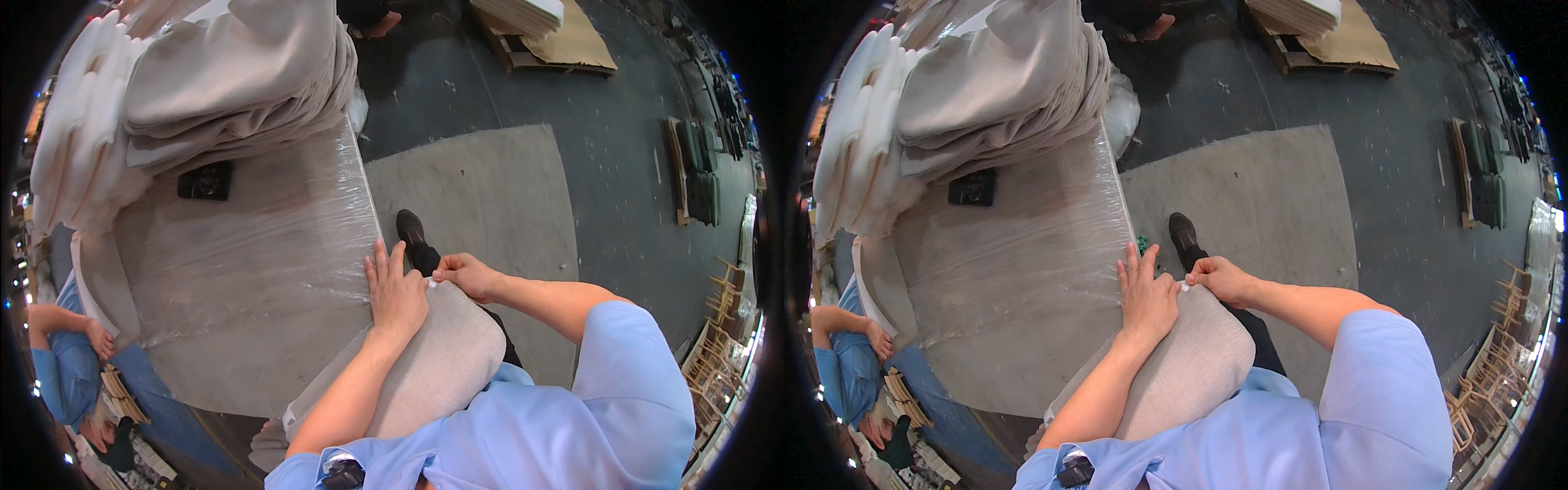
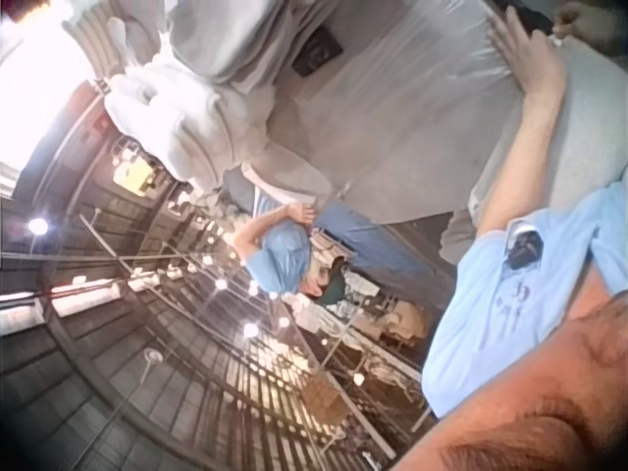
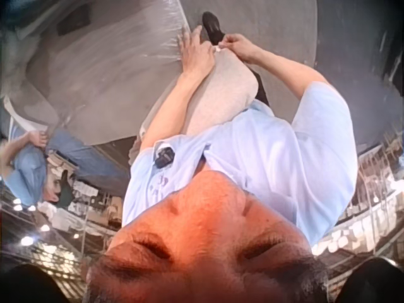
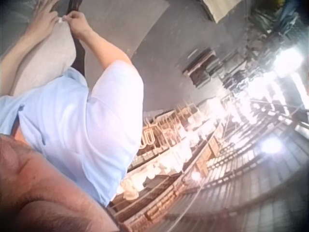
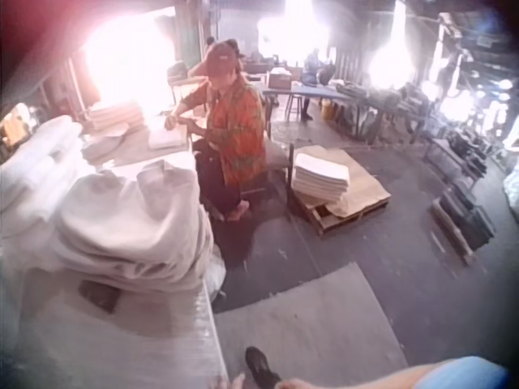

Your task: The person inserts white foam pads into beige fabric covers at a work table. They align the foam, slide it into the cover, and adjust the edges to fit. The finished units are stacked on a nearby pallet.

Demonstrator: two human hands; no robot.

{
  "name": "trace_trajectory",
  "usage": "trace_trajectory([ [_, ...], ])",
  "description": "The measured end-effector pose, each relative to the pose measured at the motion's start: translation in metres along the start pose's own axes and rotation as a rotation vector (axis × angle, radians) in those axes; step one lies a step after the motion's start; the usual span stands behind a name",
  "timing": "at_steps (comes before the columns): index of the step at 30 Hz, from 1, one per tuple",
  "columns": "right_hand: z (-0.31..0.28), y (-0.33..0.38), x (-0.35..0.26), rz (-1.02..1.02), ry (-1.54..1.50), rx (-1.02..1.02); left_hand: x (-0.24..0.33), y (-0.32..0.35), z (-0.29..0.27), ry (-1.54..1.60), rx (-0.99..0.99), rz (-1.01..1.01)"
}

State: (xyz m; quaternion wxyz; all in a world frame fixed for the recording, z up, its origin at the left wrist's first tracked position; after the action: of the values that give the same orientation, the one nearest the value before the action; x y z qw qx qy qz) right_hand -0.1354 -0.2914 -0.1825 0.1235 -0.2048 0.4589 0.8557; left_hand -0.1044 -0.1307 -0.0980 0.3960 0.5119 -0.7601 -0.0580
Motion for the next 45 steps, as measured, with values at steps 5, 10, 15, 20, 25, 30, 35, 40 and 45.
trace_trajectory([
  [5,0.0,-0.009,0.009,0.059,-0.083,0.025,-0.006,-0.008,0.007,0.009,-0.014,-0.033],
  [10,0.002,-0.016,0.019,0.153,-0.175,-0.044,-0.012,-0.012,0.012,-0.014,-0.057,-0.042],
  [15,0.005,-0.023,0.04,0.217,-0.213,-0.096,-0.014,-0.014,0.015,-0.05,-0.074,-0.039],
  [20,0.034,-0.022,0.056,0.173,-0.542,-0.211,-0.014,-0.012,0.015,-0.057,-0.118,-0.04],
  [25,0.087,0.005,0.078,0.084,-0.717,-0.209,-0.021,-0.005,0.0,-0.037,-0.188,0.06],
  [30,0.073,0.015,0.089,-0.005,-0.625,0.043,-0.003,0.032,-0.034,0.401,-0.151,0.185],
  [35,0.012,0.028,0.067,-0.377,-0.772,0.256,0.019,0.06,-0.014,0.686,-0.373,0.173],
  [40,0.048,0.027,0.006,-0.543,-0.711,0.038,0.028,0.054,-0.005,0.496,-0.37,0.18],
  [45,0.05,0.006,0.023,-0.448,-0.848,-0.03,0.025,0.041,0.005,0.524,-0.311,0.191],
])
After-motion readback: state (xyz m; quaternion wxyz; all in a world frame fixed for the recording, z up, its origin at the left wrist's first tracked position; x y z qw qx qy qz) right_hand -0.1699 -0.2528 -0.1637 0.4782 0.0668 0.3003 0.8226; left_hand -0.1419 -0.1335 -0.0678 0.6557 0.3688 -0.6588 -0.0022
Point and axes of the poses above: each hand's wrist, its own y-axis away from the middle knuckle, its own z-axis out of the palm, x = y × z, the point moved 5 cm from there along -y, towards the middle knuckle, and after that the axes turned 12 degrees about -x, right-handed, at the moved point
